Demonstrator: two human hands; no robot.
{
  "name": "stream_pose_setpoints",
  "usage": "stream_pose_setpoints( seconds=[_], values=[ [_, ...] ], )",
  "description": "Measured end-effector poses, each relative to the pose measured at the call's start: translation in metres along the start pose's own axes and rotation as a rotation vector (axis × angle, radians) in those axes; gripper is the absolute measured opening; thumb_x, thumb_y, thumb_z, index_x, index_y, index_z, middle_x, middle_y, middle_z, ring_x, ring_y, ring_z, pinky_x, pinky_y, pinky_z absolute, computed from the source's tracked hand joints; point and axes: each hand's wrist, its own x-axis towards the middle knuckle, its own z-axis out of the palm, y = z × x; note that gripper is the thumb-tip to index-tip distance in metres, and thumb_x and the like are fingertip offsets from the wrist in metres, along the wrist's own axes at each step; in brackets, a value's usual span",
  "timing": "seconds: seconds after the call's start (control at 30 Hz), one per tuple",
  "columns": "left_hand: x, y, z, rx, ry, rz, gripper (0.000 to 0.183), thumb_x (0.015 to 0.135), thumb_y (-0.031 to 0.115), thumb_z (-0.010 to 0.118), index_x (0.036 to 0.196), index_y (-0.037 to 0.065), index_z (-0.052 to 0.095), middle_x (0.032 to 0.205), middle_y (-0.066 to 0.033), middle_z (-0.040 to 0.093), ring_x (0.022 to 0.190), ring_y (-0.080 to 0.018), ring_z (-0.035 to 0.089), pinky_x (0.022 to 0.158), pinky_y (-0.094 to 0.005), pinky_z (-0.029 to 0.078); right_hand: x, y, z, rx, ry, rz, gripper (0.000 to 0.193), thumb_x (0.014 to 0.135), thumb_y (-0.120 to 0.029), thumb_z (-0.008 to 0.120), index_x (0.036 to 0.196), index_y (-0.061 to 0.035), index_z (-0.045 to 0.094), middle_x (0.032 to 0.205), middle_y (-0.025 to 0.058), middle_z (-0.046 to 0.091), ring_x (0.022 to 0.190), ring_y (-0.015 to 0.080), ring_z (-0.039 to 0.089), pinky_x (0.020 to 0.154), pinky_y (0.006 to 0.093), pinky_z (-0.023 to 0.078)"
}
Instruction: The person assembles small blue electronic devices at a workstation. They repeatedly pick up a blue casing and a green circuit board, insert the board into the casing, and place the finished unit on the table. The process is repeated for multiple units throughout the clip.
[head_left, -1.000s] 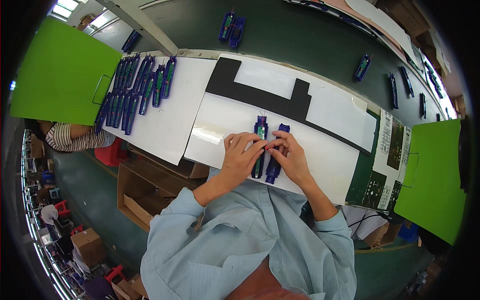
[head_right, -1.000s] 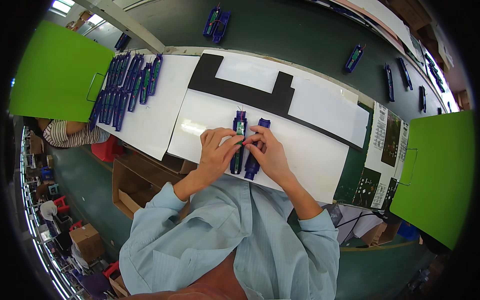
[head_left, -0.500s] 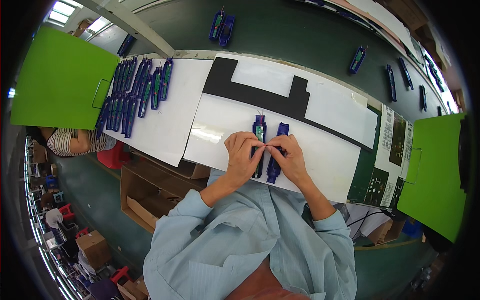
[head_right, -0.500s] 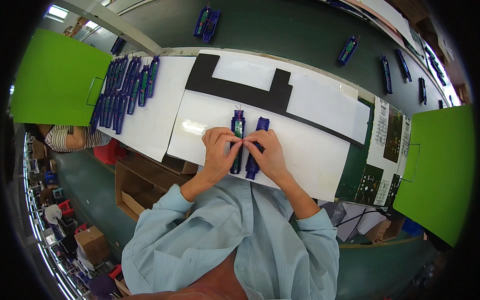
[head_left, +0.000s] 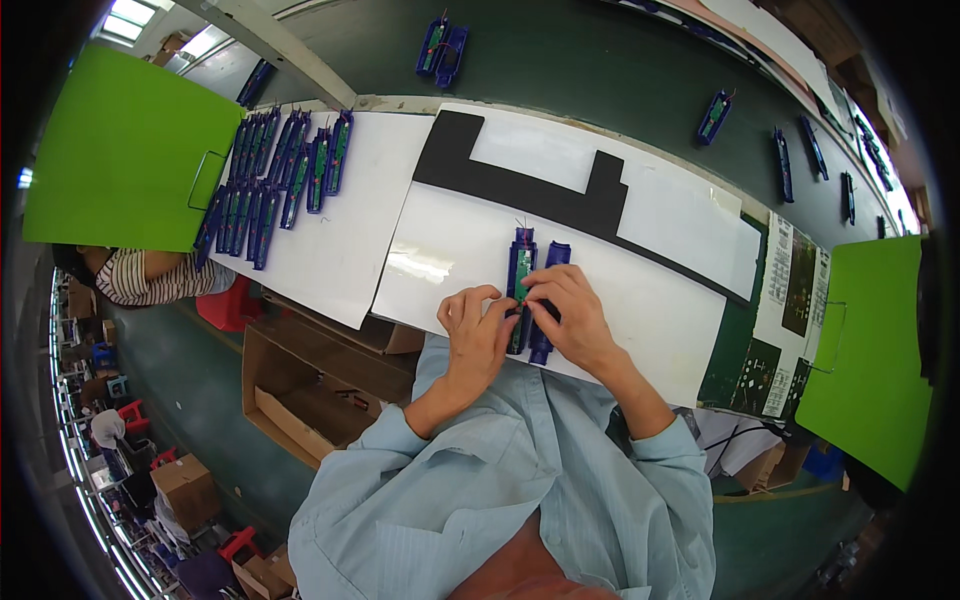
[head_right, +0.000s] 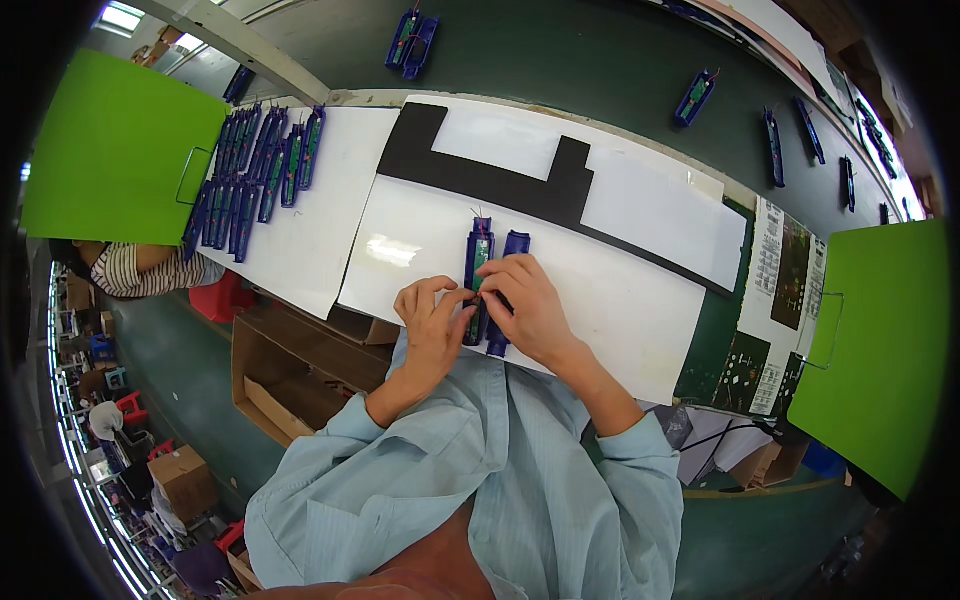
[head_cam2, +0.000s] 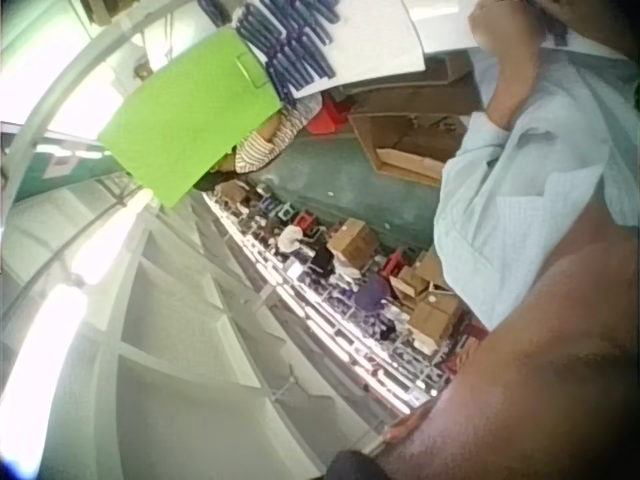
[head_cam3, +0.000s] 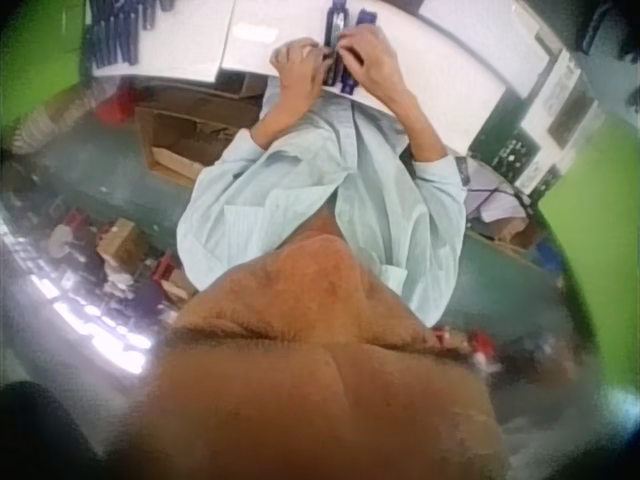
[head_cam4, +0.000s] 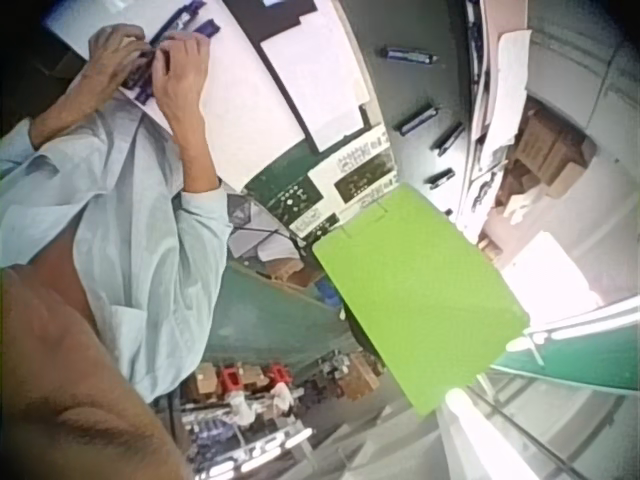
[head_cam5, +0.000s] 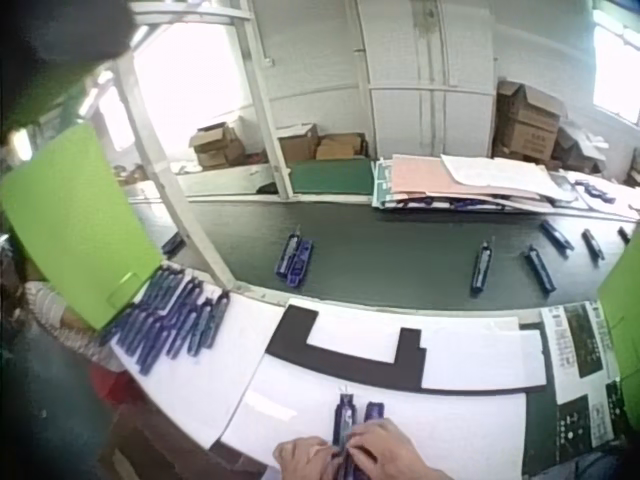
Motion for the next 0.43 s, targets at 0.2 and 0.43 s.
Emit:
stream_pose_setpoints(
  seconds=[0.2,0.43],
  values=[
    [0.005,-0.014,0.005,-0.072,-0.056,0.103,0.022,0.087,0.008,0.076,0.109,0.010,0.073,0.114,-0.0046,0.063,0.115,-0.0282,0.054,0.102,-0.0465,0.034,0.015,0.002,-0.001,-0.250,-0.206,-0.197,0.017,0.084,-0.004,0.074,0.099,-0.0025,0.067,0.108,0.0081,0.068,0.111,0.0294,0.064,0.095,0.0406,0.053],
    [0.001,-0.021,0.013,0.061,-0.060,0.269,0.021,0.088,0.010,0.075,0.109,0.007,0.071,0.112,-0.0062,0.064,0.115,-0.0278,0.055,0.099,-0.0454,0.036,0.023,0.003,-0.008,-0.201,-0.335,-0.090,0.016,0.085,-0.004,0.075,0.098,-0.0054,0.067,0.115,0.0080,0.066,0.114,0.0306,0.061,0.095,0.0396,0.054]
  ],
)
